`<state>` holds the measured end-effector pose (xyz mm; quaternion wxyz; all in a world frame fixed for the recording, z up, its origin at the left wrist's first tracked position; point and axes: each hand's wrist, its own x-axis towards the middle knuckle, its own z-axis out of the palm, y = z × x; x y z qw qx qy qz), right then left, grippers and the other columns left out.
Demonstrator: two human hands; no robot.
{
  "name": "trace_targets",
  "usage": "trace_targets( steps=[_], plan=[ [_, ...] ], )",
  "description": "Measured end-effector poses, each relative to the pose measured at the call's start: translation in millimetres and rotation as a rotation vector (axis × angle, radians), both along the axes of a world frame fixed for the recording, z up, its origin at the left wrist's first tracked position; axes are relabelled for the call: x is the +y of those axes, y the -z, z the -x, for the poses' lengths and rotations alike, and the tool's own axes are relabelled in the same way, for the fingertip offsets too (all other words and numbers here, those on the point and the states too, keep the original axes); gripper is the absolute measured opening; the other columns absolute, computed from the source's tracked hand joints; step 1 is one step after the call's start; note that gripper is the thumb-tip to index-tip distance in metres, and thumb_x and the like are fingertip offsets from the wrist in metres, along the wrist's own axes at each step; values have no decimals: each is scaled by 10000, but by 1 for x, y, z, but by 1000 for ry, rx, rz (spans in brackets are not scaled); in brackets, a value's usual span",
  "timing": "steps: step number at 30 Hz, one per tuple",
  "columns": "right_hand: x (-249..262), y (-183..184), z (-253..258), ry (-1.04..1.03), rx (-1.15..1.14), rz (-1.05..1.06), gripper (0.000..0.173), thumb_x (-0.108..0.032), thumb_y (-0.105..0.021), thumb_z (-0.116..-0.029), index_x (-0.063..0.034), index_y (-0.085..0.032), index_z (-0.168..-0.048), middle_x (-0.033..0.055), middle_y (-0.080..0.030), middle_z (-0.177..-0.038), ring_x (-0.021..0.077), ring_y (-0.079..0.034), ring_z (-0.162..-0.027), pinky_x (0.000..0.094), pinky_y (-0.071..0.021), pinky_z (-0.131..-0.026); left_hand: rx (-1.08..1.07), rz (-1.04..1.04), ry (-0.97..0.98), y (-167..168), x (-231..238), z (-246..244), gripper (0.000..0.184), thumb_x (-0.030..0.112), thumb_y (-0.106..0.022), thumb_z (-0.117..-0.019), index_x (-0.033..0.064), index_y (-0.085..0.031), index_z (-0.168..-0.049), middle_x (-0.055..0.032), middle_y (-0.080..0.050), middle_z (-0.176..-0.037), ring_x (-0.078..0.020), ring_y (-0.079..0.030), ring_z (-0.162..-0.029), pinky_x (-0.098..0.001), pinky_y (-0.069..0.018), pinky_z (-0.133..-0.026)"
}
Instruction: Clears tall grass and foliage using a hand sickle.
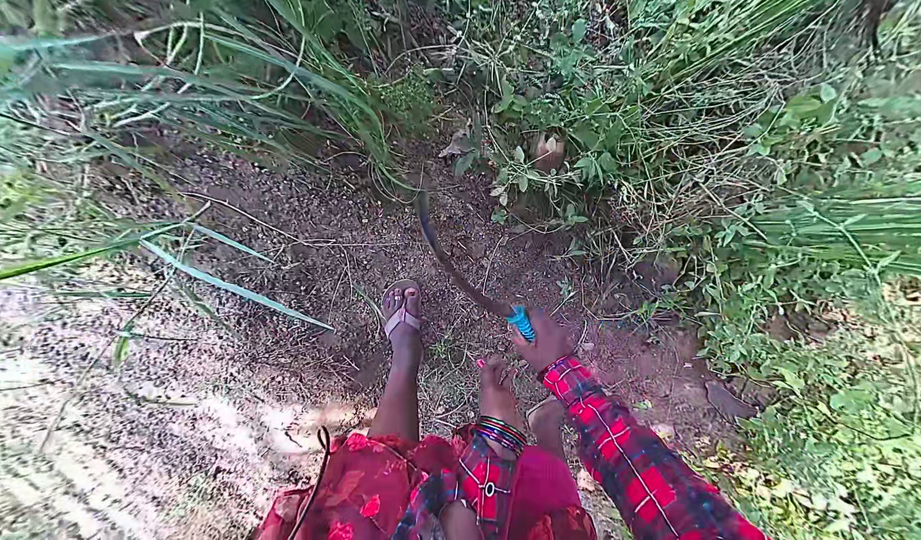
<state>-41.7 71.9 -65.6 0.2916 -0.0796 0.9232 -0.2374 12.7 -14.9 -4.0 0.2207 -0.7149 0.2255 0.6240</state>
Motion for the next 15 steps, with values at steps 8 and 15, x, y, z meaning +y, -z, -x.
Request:
trace_targets(
  steps=[8,15],
  plan=[
    [-22,45,20,-71,-517,-238,509,-177,-626,-1008,42,-504,-1451,266,-620,-1352,415,-605,-1262,563,-460,-1076,-24,28,20,7,3,-10,596,405,-122,-1135,54,-367,-1550,-190,-397,-1600,-344,-417,-1440,-599,-374,-1068],
    [16,26,-61,295,-760,-512,604,-273,-584,-1024,-24,-395,-1542,251,-655,-1301,408,-650,-1197,584,-491,-1021,0,5,-10,8,2,-12,601,413,-123,-1136,56,-357,-1560,-176,-367,-1629,-332,-371,-1484,-600,-336,-1114]
  ],
)
